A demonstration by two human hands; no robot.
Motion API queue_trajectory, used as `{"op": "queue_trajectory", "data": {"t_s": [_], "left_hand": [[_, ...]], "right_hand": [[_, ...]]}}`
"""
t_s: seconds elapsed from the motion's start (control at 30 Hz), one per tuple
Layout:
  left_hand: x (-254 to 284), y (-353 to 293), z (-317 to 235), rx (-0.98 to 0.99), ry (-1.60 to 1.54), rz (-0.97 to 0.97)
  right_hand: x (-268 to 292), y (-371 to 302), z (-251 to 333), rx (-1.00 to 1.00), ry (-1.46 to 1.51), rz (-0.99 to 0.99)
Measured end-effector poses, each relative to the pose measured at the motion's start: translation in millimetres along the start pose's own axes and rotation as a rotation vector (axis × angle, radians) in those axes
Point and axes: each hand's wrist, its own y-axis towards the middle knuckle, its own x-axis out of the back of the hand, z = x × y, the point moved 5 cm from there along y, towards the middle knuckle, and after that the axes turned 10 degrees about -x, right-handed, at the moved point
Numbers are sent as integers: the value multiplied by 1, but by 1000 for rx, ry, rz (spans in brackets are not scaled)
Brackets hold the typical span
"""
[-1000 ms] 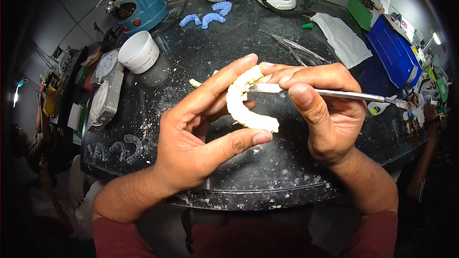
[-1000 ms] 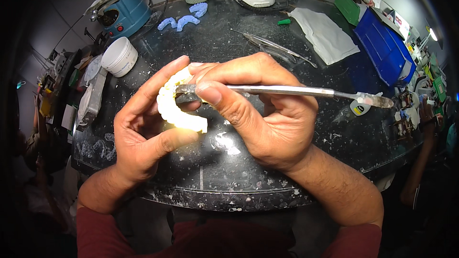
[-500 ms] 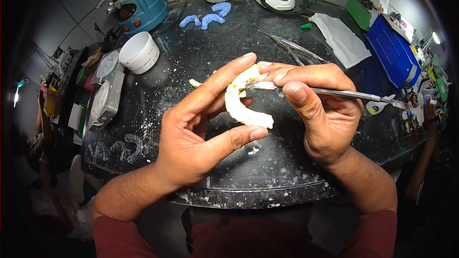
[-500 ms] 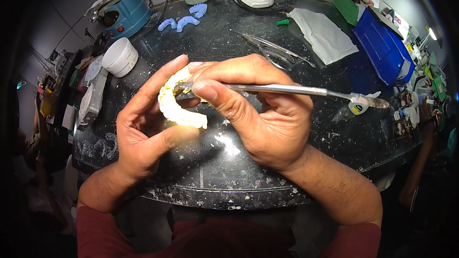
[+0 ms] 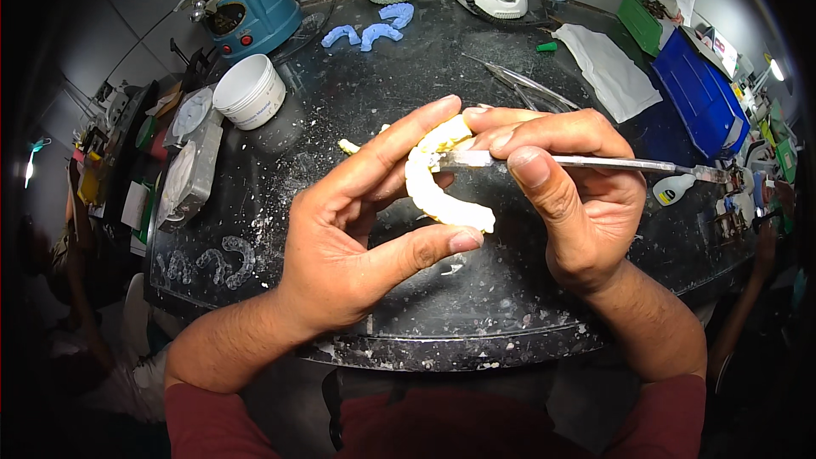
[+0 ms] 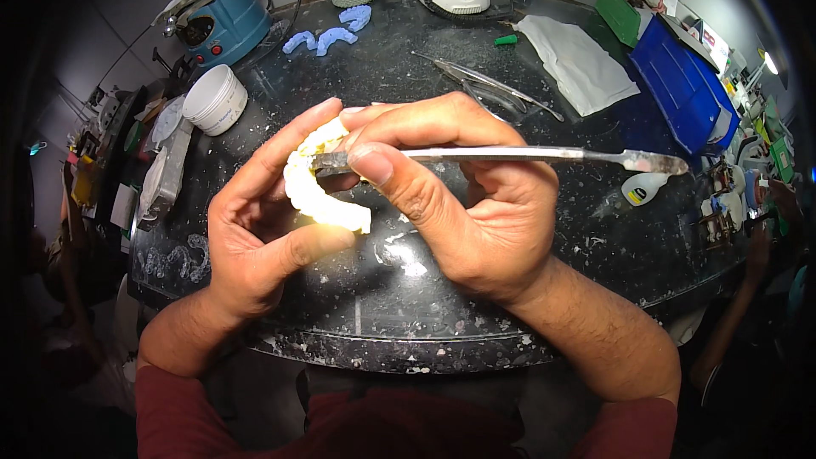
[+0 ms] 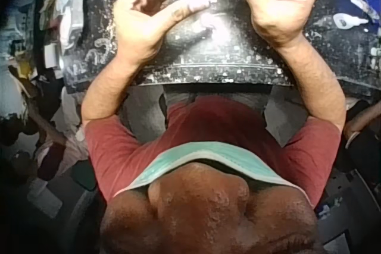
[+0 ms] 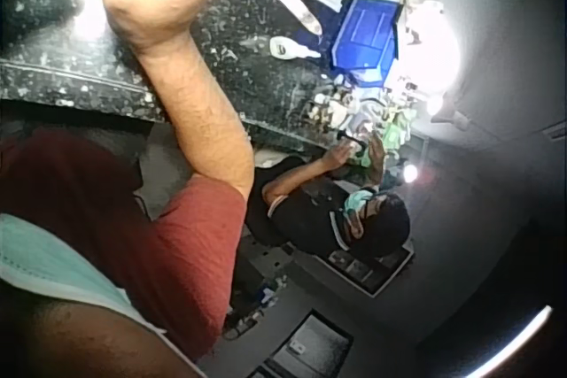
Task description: The person sits at a workbench, picks up a dental cast, and scrapes it using a metal tool.
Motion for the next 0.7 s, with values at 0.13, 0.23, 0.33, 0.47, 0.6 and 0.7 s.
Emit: {"op": "queue_trajectory", "data": {"t_s": [0.13,0.23,0.33,0.47,0.6,0.7], "left_hand": [[1,-1,0,-22,30,25],[0,0,0,-25,35,20],[0,0,0,-30,35,21],[1,0,0,-30,51,32],[1,0,1,-37,57,22],[2,0,2,-51,59,15]], "right_hand": [[-1,0,1,-14,-31,11],[0,0,-2,-21,-12,9],[0,1,-2,-21,-7,15],[-1,1,-3,-48,23,8],[-1,0,-2,-32,10,14],[-1,0,-3,-44,35,8]]}}
